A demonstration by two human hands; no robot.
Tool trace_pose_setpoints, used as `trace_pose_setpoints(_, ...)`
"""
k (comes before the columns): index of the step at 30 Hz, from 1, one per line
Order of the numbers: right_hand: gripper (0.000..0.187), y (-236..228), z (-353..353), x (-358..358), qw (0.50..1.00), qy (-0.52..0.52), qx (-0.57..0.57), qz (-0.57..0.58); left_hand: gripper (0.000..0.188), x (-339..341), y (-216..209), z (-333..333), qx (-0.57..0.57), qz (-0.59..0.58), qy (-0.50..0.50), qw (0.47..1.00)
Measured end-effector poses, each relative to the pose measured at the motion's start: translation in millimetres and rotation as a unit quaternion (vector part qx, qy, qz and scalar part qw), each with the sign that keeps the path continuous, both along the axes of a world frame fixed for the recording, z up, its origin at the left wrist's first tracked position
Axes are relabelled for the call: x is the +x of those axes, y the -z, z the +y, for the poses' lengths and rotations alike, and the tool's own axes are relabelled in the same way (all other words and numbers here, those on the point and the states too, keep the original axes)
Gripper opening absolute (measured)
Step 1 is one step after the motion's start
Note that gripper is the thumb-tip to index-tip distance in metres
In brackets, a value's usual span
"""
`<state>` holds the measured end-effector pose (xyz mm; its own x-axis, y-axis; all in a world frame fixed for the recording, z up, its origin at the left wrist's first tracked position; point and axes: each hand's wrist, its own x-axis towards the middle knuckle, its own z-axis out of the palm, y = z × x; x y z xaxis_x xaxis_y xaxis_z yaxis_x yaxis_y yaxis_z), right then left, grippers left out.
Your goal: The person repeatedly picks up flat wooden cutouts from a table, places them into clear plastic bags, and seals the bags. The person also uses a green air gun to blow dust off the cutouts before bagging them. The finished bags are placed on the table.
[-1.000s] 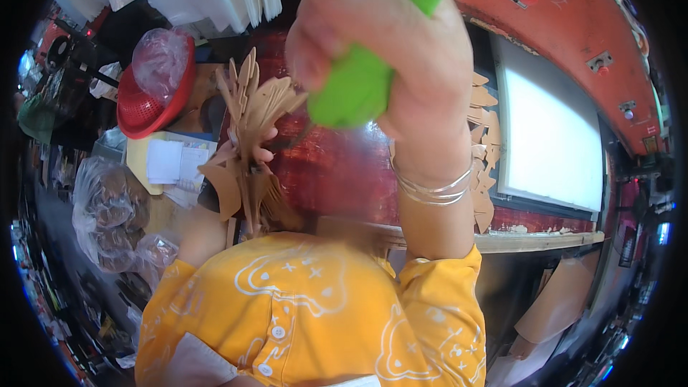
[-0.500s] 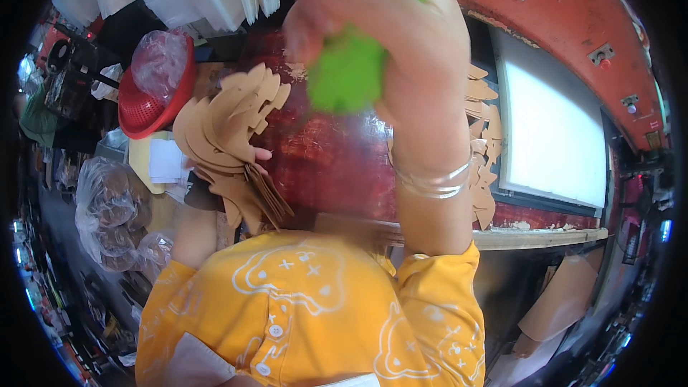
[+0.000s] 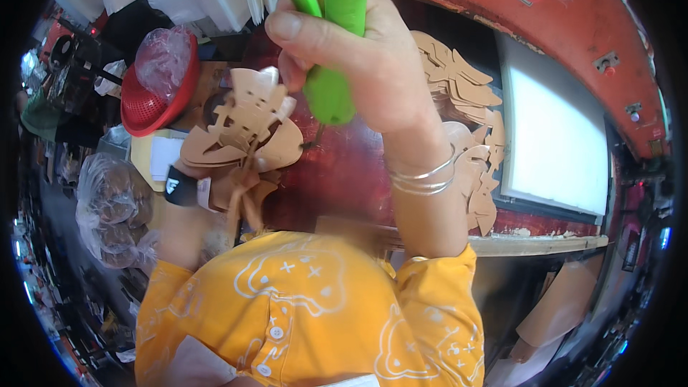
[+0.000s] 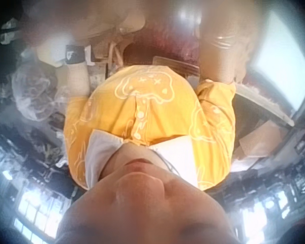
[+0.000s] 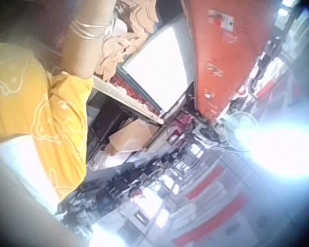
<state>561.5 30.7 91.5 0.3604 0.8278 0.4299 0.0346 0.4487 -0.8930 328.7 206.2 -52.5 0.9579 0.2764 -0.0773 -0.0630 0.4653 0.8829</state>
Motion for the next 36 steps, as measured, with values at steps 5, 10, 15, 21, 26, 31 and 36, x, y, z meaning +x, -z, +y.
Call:
trace_pose_setpoints(5, 0.02, -1.2, 7.6, -9.3, 0.951, -0.216, 0.073, 0.209, 0.033, 35.1, -76.4, 26.7, 0.602, 0.308, 0.186, 0.712)
trace_pose_setpoints(10, 0.017, -5.0, 1.5, -18.0, 0.988, -0.044, 0.07, 0.133, 0.03, 53.5, -104.6, 34.0, 0.543, 0.36, 0.222, 0.725)
trace_pose_setpoints(15, 0.009, 5.2, -14.8, -12.5, 0.989, -0.094, 0.044, 0.108, 0.037, 27.1, -80.5, 30.6, 0.252, 0.268, 0.108, 0.923)
trace_pose_setpoints(21, 0.043, 16.6, 8.0, 0.3, 0.919, 0.248, -0.214, -0.219, 0.042, 18.5, -87.4, 30.8, 0.395, 0.307, 0.205, 0.841)
trace_pose_setpoints(26, 0.087, 21.7, 31.9, -34.5, 0.833, 0.068, 0.121, -0.535, 0.039, 43.8, -122.7, 0.0, 0.61, 0.288, 0.324, 0.663)
trace_pose_setpoints(31, 0.086, 37.9, 42.2, -44.2, 0.847, -0.241, -0.289, -0.376, 0.047, 62.1, -128.1, -29.3, 0.638, 0.344, 0.305, 0.618)
trace_pose_setpoints(36, 0.035, 77.1, 29.3, -44.3, 0.823, -0.365, -0.402, -0.165, 0.052, 38.6, -123.6, 6.0, 0.454, 0.318, 0.205, 0.807)
